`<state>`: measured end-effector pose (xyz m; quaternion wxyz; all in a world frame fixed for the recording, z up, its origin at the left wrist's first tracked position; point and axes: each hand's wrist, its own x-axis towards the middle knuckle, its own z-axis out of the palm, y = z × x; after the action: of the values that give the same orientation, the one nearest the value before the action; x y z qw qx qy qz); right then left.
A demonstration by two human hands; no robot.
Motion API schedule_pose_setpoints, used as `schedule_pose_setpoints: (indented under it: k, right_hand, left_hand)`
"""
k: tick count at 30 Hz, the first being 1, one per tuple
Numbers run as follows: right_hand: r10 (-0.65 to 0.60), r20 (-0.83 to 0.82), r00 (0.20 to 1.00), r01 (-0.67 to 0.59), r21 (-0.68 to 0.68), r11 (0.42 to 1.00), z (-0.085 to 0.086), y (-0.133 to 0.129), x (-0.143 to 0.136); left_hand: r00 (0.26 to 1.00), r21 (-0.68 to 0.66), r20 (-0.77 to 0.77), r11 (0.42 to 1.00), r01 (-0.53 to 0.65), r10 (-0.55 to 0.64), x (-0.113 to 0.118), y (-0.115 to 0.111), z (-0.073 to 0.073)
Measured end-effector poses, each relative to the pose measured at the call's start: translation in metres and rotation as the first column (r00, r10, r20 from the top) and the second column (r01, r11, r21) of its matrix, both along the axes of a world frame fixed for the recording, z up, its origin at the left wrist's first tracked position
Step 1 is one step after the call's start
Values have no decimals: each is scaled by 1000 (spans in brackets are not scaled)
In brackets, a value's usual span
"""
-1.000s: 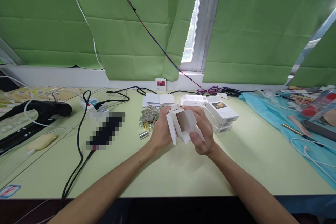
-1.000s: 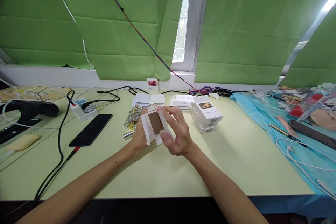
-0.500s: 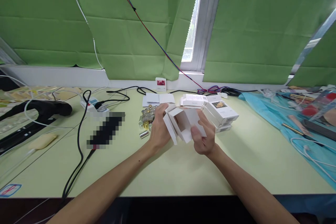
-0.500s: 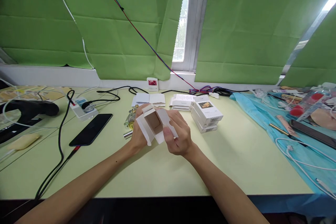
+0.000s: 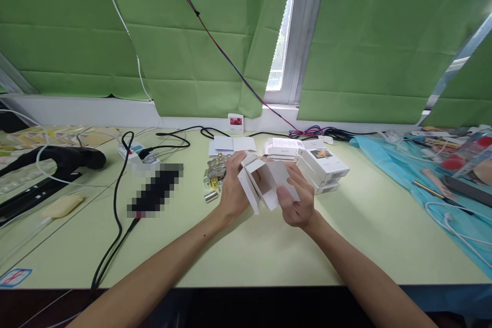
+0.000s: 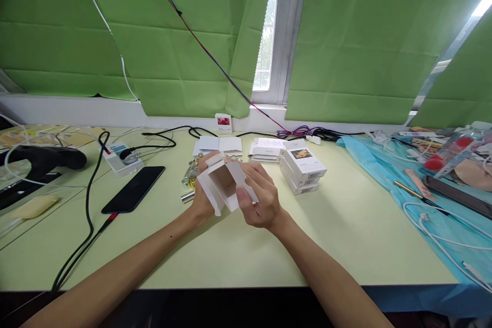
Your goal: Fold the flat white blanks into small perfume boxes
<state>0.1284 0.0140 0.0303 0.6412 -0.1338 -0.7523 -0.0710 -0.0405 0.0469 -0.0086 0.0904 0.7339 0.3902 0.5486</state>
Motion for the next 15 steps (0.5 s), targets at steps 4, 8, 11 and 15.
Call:
schedule_pose_setpoints:
  k: [4, 8, 11, 15]
  right_hand:
    - [-21, 17, 1000, 21, -11, 1000, 0, -1, 0]
    - [-43, 39, 998, 44, -27, 999, 0, -1, 0]
    - [-54, 44, 998, 55, -31, 998, 0, -1, 0]
    - [-65, 47, 997, 67, -26, 997, 0, -1, 0]
  left_hand:
    - [999, 100, 31, 995, 11, -14, 0, 1, -1]
    - [998, 162, 49, 987, 18, -26, 1, 2, -3]
    - [999, 168, 30, 985, 25, -31, 2, 2, -3]
    - [999, 199, 12, 980, 27, -30, 3, -1, 1]
